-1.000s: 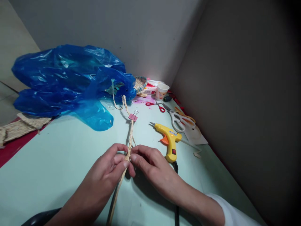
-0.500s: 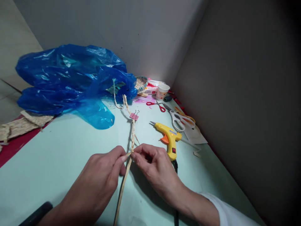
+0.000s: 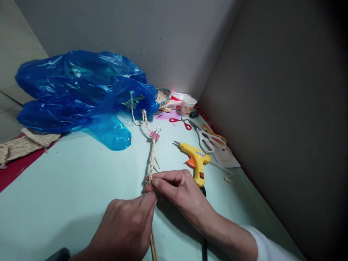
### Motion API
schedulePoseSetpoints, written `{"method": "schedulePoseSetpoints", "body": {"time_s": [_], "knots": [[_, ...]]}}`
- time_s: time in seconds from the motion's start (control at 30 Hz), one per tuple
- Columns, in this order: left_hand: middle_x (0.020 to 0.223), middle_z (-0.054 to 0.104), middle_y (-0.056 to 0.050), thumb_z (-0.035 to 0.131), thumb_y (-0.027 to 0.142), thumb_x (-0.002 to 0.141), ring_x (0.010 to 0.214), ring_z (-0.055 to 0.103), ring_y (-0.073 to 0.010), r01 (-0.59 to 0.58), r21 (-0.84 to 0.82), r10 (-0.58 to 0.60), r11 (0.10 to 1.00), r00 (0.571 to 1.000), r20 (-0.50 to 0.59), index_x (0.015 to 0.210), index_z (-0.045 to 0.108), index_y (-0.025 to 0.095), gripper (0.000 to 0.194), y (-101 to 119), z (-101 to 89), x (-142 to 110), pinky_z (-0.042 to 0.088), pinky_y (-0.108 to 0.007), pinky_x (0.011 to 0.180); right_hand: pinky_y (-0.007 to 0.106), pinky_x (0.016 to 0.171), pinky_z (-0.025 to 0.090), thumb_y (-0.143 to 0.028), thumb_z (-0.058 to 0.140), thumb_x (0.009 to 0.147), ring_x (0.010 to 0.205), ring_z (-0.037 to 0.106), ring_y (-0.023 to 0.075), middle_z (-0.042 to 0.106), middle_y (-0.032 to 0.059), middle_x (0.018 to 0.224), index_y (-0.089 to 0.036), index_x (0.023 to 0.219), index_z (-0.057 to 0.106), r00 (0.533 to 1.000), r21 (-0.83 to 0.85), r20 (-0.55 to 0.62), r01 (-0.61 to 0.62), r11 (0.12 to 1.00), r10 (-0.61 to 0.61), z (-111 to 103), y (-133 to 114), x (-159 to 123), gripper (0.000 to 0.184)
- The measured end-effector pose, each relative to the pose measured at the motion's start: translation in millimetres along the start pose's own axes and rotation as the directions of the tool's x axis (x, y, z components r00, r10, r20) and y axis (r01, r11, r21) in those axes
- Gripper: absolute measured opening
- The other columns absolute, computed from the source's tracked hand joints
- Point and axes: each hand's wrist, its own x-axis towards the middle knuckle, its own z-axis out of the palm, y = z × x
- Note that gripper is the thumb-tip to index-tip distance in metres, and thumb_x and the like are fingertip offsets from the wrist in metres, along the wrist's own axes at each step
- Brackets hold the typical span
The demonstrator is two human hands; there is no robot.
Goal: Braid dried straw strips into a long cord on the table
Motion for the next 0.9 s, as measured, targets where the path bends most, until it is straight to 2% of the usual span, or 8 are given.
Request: {"method": "schedulePoseSetpoints", "body": {"time_s": [0.13,0.23,0.3,0.37,0.5,0.6,0.7,0.9], "knots": [[0.064,0.068,-0.003,0.035,0.013,0.086,0.055,0.064,-0.0185,0.064,0.012,-0.065,0.998,0.994,0.093,0.082,0.063,0.020,0.029,1.8,-13.2,7.7,0.039,-0.029,0.051,0.022,0.063,0.041,-0.022,0.063,0.081,0.065,0.055,0.0120,0.067,0.0044,0.071,-0.011,0.075,0.074,0.999,0.035,-0.028,-0.031,0.999,0.032,0.9,-1.4,0.7,0.016],[0.065,0.065,-0.003,0.042,0.030,0.089,0.063,0.062,-0.0181,0.239,-0.181,-0.225,0.954,0.969,0.098,0.065,0.062,0.021,0.033,-1.6,-30.7,21.6,0.041,-0.029,0.059,0.021,0.064,0.042,-0.023,0.063,0.082,0.066,0.055,0.0110,0.068,0.0032,0.070,-0.013,0.077,0.075,0.999,0.054,-0.046,0.006,0.999,-0.003,1.9,-1.6,0.1,0.016],[0.074,0.064,-0.003,0.045,0.035,0.089,0.071,0.061,-0.0173,0.409,-0.361,-0.400,0.838,0.911,0.102,0.063,0.059,0.020,0.032,-7.8,-39.0,30.8,0.043,-0.028,0.066,0.020,0.066,0.041,-0.024,0.063,0.084,0.067,0.056,0.0103,0.069,0.0024,0.070,-0.014,0.080,0.076,0.999,0.050,-0.042,0.026,0.998,-0.024,1.9,-1.8,-0.9,0.017],[0.076,0.064,-0.002,0.052,0.039,0.085,0.071,0.060,-0.0164,0.503,-0.532,-0.465,0.682,0.859,0.215,0.072,0.055,0.020,0.023,-14.0,-41.5,37.3,0.043,-0.027,0.065,0.019,0.066,0.041,-0.024,0.062,0.085,0.067,0.056,0.0100,0.069,0.0016,0.070,-0.016,0.083,0.077,0.999,0.051,-0.031,0.026,0.998,-0.024,1.5,-2.2,-1.6,0.017],[0.069,0.059,0.002,0.055,0.041,0.081,0.059,0.056,-0.0125,0.573,-0.769,-0.328,0.284,0.811,0.484,0.090,0.048,0.020,0.024,-18.3,-34.6,41.3,0.040,-0.024,0.055,0.020,0.068,0.041,-0.028,0.062,0.086,0.068,0.057,0.0103,0.069,0.0002,0.069,-0.018,0.088,0.077,0.999,0.078,0.018,0.046,0.996,-0.048,0.3,-1.1,-1.5,0.018],[0.059,0.048,0.008,0.054,0.043,0.079,0.039,0.030,-0.0050,0.634,-0.765,-0.296,0.112,0.756,0.583,0.095,0.047,0.020,0.029,-15.4,-31.1,41.0,0.019,-0.020,0.040,0.020,0.070,0.041,-0.029,0.062,0.086,0.073,0.057,0.0115,0.069,0.0000,0.074,-0.019,0.092,0.076,0.998,0.065,0.050,0.044,0.997,-0.047,0.0,1.9,-1.1,0.018],[0.058,0.047,0.007,0.053,0.038,0.080,0.041,0.021,-0.0043,0.652,-0.750,-0.352,0.115,0.733,0.583,0.085,0.051,0.018,0.021,-12.3,-33.3,40.4,0.014,-0.021,0.040,0.021,0.066,0.039,-0.026,0.058,0.088,0.069,0.053,0.0103,0.068,-0.0006,0.072,-0.019,0.089,0.075,0.999,-0.057,0.028,0.039,0.998,-0.038,0.7,4.0,-1.7,0.019],[0.064,0.058,0.004,0.049,0.035,0.084,0.055,0.041,-0.0097,0.611,-0.755,-0.381,0.236,0.773,0.507,0.078,0.051,0.018,0.018,-13.4,-32.1,38.0,0.031,-0.023,0.054,0.021,0.057,0.033,-0.028,0.050,0.092,0.058,0.045,0.0080,0.065,-0.0017,0.068,-0.016,0.076,0.068,0.999,-0.359,-0.001,0.037,0.933,-0.040,0.9,-1.7,-6.1,0.027]]}}
